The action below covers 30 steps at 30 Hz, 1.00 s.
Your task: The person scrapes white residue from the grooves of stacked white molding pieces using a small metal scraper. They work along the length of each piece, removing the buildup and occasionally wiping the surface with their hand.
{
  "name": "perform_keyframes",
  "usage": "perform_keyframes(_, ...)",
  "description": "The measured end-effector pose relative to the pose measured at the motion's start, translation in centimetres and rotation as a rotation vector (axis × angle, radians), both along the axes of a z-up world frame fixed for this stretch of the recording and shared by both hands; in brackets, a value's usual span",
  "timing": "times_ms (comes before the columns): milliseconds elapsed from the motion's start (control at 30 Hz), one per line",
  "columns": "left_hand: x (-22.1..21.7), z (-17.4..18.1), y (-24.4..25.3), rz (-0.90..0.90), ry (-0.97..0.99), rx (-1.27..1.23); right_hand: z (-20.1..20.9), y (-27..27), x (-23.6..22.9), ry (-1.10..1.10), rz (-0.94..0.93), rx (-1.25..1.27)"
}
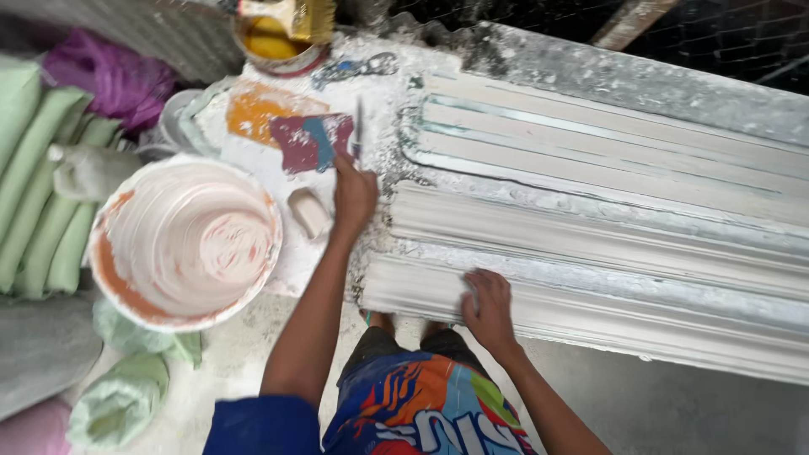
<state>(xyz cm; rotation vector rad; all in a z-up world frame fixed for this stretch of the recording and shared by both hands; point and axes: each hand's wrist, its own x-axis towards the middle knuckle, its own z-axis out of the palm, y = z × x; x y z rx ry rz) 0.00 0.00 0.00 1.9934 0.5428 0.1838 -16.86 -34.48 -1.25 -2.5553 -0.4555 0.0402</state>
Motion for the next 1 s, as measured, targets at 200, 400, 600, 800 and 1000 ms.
perform_keyframes(200,-21.5,10.8,-6.7,-0.022,-0.057,-0.383,1.6,8.5,0.5,0.330,0.384,0.265)
perform_keyframes(400,-35.3,0.6,-8.8,0.420,0.005,-0.784,4.9,13.6,1.9,0.343,0.645,0.113)
perform_keyframes(600,-34.1,-3.3,-4.2,0.479,0.129,-0.639,3.5,18.7,3.3,0.368,0.577,-0.242)
perform_keyframes(800,-28.2,-4.0,0.5,0.212,0.172,-0.338,3.2,23.5,3.4,0.463,0.439,-0.463)
perform_keyframes(1000,-28.9,-16.3,1.4,0.286,0.176,-0.657,-0.5,20.3,3.3,0.745,0.161,0.185)
